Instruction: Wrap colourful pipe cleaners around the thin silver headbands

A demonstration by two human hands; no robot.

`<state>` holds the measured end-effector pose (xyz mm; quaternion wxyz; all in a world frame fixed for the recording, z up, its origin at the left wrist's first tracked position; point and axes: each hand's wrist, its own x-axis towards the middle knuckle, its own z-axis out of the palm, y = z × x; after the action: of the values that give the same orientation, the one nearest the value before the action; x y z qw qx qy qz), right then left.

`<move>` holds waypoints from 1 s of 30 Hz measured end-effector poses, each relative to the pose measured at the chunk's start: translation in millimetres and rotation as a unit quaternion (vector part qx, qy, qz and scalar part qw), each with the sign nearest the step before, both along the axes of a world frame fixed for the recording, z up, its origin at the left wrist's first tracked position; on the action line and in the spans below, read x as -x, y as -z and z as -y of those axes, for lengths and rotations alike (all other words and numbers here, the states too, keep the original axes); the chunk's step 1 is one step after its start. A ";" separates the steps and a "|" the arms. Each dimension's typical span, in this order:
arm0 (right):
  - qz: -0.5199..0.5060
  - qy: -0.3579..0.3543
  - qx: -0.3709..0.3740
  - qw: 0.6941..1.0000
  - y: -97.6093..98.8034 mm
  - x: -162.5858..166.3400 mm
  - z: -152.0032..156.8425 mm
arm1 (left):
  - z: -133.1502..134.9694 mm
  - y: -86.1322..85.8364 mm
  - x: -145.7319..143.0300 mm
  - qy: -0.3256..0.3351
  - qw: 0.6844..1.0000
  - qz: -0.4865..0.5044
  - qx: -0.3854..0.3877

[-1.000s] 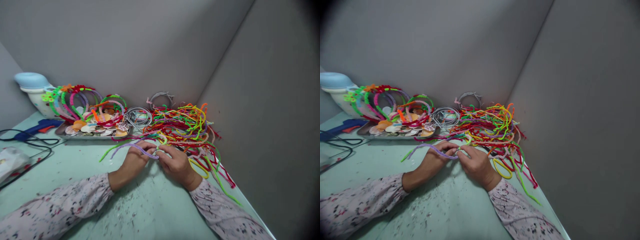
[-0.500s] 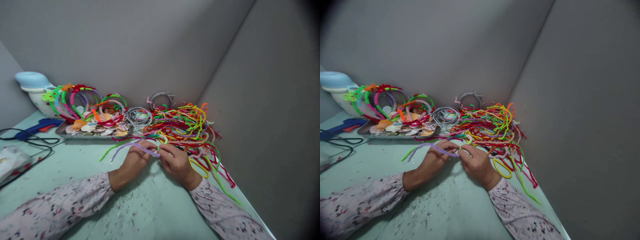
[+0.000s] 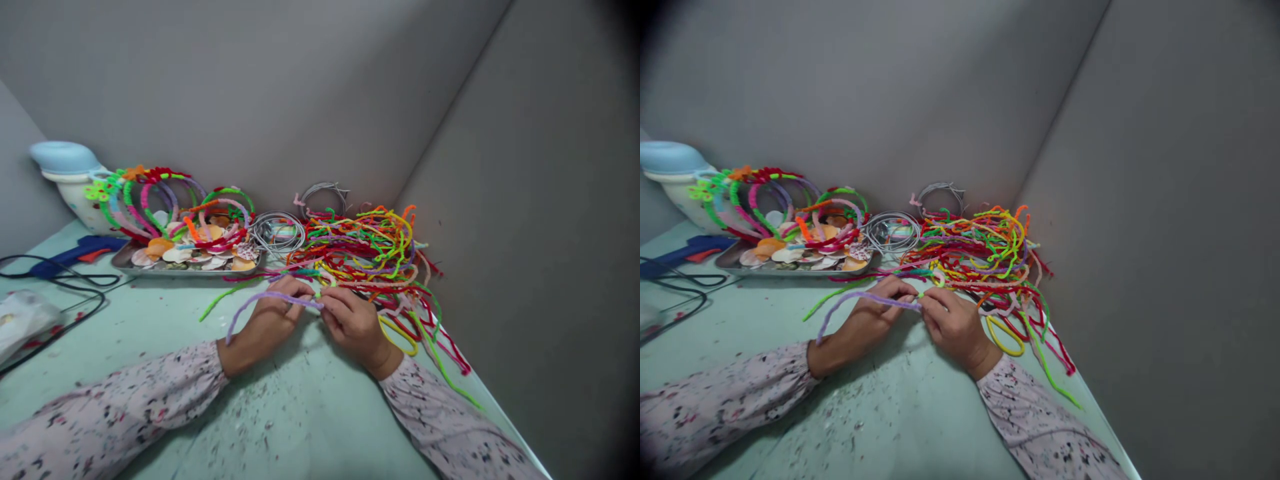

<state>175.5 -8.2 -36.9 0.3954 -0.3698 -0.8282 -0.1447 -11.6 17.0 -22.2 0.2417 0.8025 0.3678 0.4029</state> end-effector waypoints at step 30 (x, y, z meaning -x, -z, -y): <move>-0.137 -0.020 0.053 0.989 4.9 2.4 -4.2 | 0.5 4.1 -0.8 -0.021 1.000 0.014 -0.006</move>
<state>173.1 -4.0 -41.8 0.4880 -0.3897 -0.7800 -0.0400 -10.8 16.5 -26.3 0.2335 0.7902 0.3790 0.4213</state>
